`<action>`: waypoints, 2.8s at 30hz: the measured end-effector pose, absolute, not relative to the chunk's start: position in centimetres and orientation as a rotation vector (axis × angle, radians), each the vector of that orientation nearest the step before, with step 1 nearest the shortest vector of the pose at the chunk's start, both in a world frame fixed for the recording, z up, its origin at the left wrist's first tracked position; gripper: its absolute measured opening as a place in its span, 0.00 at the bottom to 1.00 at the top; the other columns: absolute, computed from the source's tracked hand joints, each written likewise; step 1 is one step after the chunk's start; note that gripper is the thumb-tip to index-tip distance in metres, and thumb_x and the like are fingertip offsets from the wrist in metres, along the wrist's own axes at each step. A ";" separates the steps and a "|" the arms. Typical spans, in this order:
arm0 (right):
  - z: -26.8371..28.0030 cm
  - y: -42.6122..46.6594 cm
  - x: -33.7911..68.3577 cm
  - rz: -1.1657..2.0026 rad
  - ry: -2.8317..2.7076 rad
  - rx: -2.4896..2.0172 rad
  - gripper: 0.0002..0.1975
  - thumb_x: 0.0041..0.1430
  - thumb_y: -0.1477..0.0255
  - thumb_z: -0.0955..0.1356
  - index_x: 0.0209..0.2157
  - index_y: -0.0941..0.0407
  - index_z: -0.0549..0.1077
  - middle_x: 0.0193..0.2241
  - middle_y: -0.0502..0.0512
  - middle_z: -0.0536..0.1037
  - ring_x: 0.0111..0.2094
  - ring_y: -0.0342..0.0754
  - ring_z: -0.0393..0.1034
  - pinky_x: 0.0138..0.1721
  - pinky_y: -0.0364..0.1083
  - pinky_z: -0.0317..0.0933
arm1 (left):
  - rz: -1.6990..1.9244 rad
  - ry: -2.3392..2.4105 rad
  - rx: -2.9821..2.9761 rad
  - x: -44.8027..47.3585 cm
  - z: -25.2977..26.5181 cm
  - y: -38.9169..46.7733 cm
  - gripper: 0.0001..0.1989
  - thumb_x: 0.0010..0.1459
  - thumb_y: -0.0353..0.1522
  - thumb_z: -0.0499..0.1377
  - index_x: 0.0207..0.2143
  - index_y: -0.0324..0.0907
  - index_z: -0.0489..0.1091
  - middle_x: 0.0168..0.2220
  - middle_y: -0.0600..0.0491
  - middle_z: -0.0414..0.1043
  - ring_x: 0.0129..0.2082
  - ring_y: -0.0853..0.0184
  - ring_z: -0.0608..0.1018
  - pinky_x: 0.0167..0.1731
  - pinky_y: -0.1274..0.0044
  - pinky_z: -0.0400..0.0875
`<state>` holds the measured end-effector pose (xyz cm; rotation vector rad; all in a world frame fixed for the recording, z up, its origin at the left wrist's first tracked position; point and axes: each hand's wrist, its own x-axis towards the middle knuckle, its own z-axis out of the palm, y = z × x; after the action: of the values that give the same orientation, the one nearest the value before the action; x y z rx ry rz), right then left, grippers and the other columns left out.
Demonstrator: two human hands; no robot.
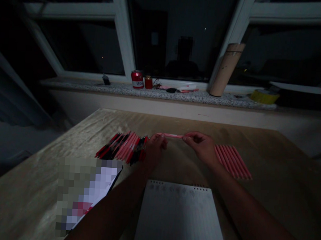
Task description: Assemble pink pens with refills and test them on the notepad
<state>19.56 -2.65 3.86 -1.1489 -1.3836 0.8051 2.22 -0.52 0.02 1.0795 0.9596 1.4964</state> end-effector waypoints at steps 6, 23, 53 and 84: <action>3.4 -2.0 20.1 0.891 -1.195 -1.041 0.14 0.44 0.62 0.73 0.29 0.58 0.76 0.20 0.49 0.73 0.22 0.42 0.64 0.28 0.43 0.59 | 1.458 0.980 1.018 1.9 -0.6 -0.2 0.14 0.48 0.41 0.58 0.26 0.38 0.65 0.18 0.59 0.61 0.17 0.77 0.64 0.19 0.82 0.58; 0.9 -2.2 18.7 1.272 -0.735 -0.853 0.18 0.48 0.59 0.70 0.39 0.54 0.68 0.13 0.41 0.66 0.10 0.37 0.55 0.11 0.37 0.48 | 0.788 0.936 1.912 2.7 -0.3 -2.1 0.17 0.56 0.41 0.53 0.28 0.35 0.71 0.24 0.53 0.71 0.25 0.73 0.70 0.27 0.82 0.62; -1.1 -2.4 17.8 1.146 -1.032 -1.047 0.18 0.50 0.55 0.67 0.33 0.55 0.68 0.11 0.40 0.65 0.09 0.37 0.55 0.10 0.37 0.50 | 0.708 0.936 2.142 2.9 -0.3 -2.4 0.12 0.54 0.36 0.54 0.31 0.36 0.73 0.23 0.55 0.69 0.24 0.74 0.67 0.26 0.82 0.59; -0.2 -2.3 17.6 1.324 -1.107 -0.845 0.18 0.50 0.59 0.69 0.39 0.56 0.70 0.29 0.53 0.78 0.24 0.43 0.68 0.26 0.41 0.61 | 0.754 0.881 1.921 2.7 -0.1 -1.7 0.18 0.54 0.42 0.55 0.30 0.33 0.73 0.22 0.56 0.66 0.22 0.75 0.65 0.24 0.82 0.57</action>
<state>17.60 -2.28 -0.19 -0.8446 -1.1066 1.3239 2.68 -1.70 -0.13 1.9211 0.8813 0.7543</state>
